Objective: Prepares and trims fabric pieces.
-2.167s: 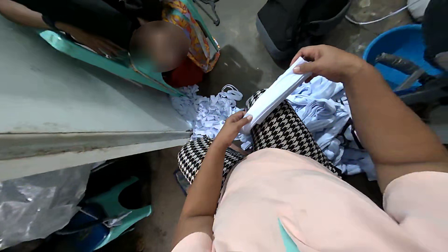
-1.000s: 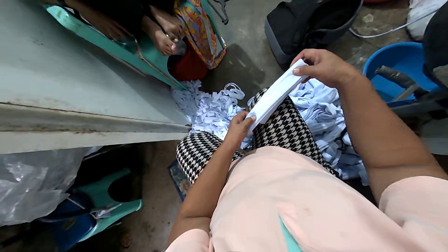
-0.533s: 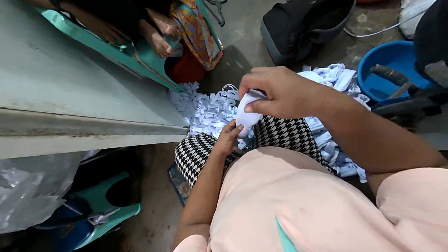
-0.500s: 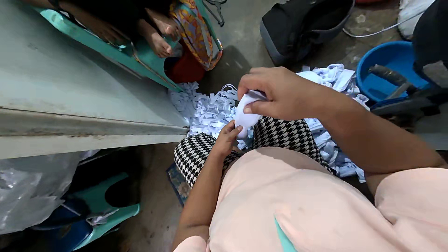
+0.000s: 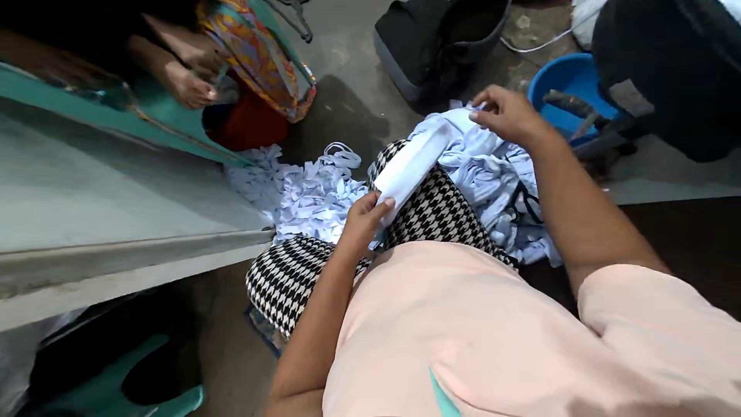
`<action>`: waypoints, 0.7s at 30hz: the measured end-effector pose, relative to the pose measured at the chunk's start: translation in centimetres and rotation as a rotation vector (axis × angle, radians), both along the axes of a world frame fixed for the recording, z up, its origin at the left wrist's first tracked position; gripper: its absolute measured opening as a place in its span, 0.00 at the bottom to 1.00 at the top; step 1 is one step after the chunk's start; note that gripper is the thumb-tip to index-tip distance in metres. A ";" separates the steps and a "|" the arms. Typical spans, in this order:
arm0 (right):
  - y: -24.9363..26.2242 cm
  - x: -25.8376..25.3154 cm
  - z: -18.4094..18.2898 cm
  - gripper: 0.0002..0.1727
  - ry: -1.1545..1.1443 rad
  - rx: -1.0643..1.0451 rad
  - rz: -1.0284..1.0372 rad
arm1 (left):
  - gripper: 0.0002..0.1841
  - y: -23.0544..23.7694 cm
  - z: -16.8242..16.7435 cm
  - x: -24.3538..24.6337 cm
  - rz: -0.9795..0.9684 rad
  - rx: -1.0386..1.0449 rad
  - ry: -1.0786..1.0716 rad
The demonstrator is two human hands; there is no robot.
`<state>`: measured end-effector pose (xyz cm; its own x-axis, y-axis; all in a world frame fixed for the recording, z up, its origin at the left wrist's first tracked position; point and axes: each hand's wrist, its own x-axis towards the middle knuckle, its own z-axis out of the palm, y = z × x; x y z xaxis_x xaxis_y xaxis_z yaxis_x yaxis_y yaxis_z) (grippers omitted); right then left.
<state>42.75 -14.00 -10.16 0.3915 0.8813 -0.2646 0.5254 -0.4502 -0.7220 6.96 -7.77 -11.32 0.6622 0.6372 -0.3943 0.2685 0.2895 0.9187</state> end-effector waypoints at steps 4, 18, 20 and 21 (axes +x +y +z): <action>-8.2 0.8 -6.2 0.32 -0.160 -0.374 -0.312 | 0.08 0.2 0.0 -0.1 -0.002 0.015 0.000; -16.9 -4.1 -11.0 0.44 -0.099 -0.804 -0.456 | 0.11 0.1 -0.5 -0.6 0.038 0.086 0.003; -18.0 -3.3 -11.9 0.47 -0.061 -0.786 -0.443 | 0.11 0.2 -0.5 -0.7 0.048 0.104 0.015; -18.4 -3.0 -12.1 0.46 -0.039 -0.776 -0.433 | 0.11 0.3 -0.4 -0.8 0.053 0.112 0.017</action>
